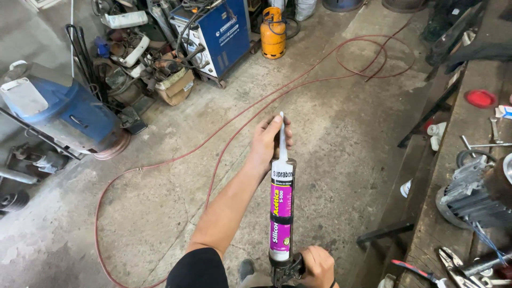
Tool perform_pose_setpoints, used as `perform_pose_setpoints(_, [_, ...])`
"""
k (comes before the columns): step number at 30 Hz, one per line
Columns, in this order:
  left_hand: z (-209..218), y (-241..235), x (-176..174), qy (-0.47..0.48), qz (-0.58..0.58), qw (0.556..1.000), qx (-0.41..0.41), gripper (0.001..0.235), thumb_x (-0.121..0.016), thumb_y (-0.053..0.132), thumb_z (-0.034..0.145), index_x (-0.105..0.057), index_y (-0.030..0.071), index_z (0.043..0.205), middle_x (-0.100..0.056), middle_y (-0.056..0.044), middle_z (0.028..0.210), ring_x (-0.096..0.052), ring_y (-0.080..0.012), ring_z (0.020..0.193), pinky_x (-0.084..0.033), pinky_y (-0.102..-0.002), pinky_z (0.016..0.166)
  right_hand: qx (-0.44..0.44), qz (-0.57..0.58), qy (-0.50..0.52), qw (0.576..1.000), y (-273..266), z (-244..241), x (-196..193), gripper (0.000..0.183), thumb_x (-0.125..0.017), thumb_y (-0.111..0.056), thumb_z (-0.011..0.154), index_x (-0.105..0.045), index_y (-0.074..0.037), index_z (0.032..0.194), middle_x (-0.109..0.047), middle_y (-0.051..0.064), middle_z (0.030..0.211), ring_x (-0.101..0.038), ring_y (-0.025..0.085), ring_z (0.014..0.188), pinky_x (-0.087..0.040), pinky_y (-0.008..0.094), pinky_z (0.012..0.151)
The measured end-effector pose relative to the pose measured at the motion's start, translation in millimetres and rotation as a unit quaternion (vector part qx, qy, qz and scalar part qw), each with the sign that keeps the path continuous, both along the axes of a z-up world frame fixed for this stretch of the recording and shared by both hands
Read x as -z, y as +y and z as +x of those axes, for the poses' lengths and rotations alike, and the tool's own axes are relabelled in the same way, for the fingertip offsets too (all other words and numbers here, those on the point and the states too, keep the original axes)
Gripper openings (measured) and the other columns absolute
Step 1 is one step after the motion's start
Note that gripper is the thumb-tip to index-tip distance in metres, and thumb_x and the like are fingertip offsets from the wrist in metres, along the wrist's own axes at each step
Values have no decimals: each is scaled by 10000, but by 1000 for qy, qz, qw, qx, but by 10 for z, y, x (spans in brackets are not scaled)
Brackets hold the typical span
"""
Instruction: Inspecting and cleaning motor parts and preparing a caulking gun for assembly
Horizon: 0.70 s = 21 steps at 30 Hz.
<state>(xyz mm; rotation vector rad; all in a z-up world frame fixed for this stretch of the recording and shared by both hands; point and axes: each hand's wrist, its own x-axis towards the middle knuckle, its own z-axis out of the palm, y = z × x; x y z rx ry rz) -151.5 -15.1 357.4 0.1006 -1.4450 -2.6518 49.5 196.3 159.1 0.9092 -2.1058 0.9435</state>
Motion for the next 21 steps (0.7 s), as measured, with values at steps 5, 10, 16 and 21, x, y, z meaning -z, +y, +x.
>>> perform_pose_setpoints(5, [-211,5,373,-14,14,998,51,297,-569,381,1025,-605,89,984,-604,-46,649,-582,-183,427,-431,-301,354,-64,253,-167,951,408,-98,-75,505,-706,-298,635,-619,-162,1114,-633,41,902,-635,292,769,-524,407,632])
perform_pose_setpoints(10, [-254,291,672,-13,51,991,125,312,-522,386,1061,-575,86,1000,-567,-50,648,-591,-193,444,-445,-290,396,-245,423,-420,765,561,-492,-731,530,-798,-536,751,-604,-216,1127,-710,33,974,-690,287,879,-522,418,731])
perform_pose_setpoints(16, [-91,537,517,-9,84,977,194,305,-535,393,1056,-566,98,986,-529,-35,630,-556,-176,423,-441,-263,395,-426,380,-766,295,380,-854,-500,430,-653,-491,944,-682,-82,1075,-687,40,864,-651,157,788,-492,262,802])
perform_pose_setpoints(21, [22,338,474,-39,81,984,152,317,-513,397,1066,-561,104,956,-515,-45,606,-554,-200,400,-371,-276,352,-344,249,-852,307,583,-482,198,325,-715,-441,1012,-680,-148,876,-678,-29,778,-637,65,652,-491,204,620])
